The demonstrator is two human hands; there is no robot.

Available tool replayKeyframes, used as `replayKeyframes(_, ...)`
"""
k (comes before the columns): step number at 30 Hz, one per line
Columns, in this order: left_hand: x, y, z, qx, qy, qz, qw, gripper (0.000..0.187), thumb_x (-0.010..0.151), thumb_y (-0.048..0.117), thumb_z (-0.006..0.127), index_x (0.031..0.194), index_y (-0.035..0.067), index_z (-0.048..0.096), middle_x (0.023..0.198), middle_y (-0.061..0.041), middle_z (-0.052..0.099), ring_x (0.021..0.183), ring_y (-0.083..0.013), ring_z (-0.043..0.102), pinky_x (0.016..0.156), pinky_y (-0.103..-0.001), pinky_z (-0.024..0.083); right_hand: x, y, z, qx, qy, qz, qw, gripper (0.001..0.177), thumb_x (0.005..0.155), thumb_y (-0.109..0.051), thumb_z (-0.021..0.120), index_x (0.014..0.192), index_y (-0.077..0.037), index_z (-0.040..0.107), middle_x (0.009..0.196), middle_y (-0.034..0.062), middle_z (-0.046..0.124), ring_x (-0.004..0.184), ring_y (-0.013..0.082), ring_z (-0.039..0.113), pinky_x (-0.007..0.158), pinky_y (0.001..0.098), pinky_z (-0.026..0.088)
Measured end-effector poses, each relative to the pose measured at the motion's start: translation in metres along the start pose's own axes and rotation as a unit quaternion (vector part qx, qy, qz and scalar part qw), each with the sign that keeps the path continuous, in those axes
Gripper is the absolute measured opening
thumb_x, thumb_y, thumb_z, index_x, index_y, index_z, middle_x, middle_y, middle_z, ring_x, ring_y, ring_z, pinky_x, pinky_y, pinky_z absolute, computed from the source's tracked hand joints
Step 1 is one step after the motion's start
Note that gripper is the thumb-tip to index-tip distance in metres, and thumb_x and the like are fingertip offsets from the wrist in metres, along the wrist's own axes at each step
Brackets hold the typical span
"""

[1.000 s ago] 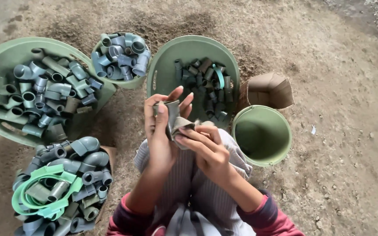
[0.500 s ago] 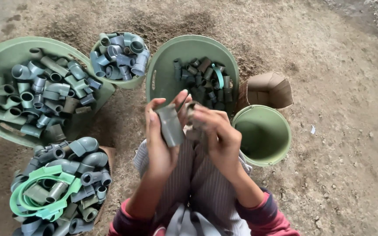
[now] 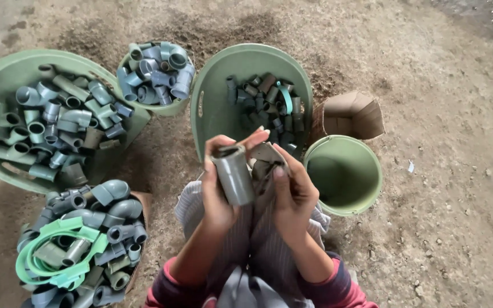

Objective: The person sits among several green buckets filled with gray plastic pipe fittings. They pick up individual fittings, wipe them with a cloth, and place them into a bucket. The person occasionally dips the cloth into a smaller bucket of liquid to re-wet it before continuing to wipe more fittings.

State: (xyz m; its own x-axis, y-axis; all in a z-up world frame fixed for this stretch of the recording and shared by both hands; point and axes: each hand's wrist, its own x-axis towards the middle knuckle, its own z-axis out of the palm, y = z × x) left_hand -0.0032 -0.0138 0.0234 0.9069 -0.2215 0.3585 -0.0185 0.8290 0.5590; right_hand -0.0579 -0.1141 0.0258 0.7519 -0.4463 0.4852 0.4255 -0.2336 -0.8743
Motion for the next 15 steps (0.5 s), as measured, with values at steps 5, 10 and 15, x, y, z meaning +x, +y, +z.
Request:
replayKeyframes(5,0.003,0.002,0.002,0.043,0.035,-0.007,0.998,0.050,0.105,0.052,0.042,0.131,0.008,0.037,0.136,-0.041,0.056,0.133,-0.0437,0.056,0.115,-0.054,0.041,-0.017,-0.002,0.010,-0.043,-0.049,-0.082,0.995,0.028,0.095,0.002,0.064,0.121,0.007,0.072,0.118,0.0196,0.076,0.103,0.0319,0.072,0.093,0.0434,0.056)
replayKeyframes(10,0.010,0.020,-0.001,0.054,0.033,-0.012,0.998,0.055,0.107,0.053,0.040,0.142,0.011,0.034,0.129,-0.038,0.061,0.110,-0.0442,0.071,0.097,-0.051,0.057,-0.011,-0.003,-0.008,-0.058,-0.079,-0.087,0.991,0.023,0.093,-0.004,0.067,0.112,0.001,0.079,0.101,0.0143,0.080,0.092,0.0306,0.076,0.085,0.0404,0.059)
replayKeyframes(15,0.000,0.025,-0.021,0.370,-0.105,0.010,0.923,0.089,0.100,0.066,0.041,0.156,-0.002,0.028,0.103,-0.025,0.072,0.074,-0.0192,0.067,0.066,-0.035,0.061,0.017,-0.025,-0.020,-0.161,-0.179,-0.157,0.958,0.045,0.100,-0.028,0.060,0.133,0.002,0.065,0.130,0.0143,0.072,0.118,0.0348,0.069,0.106,0.0454,0.050)
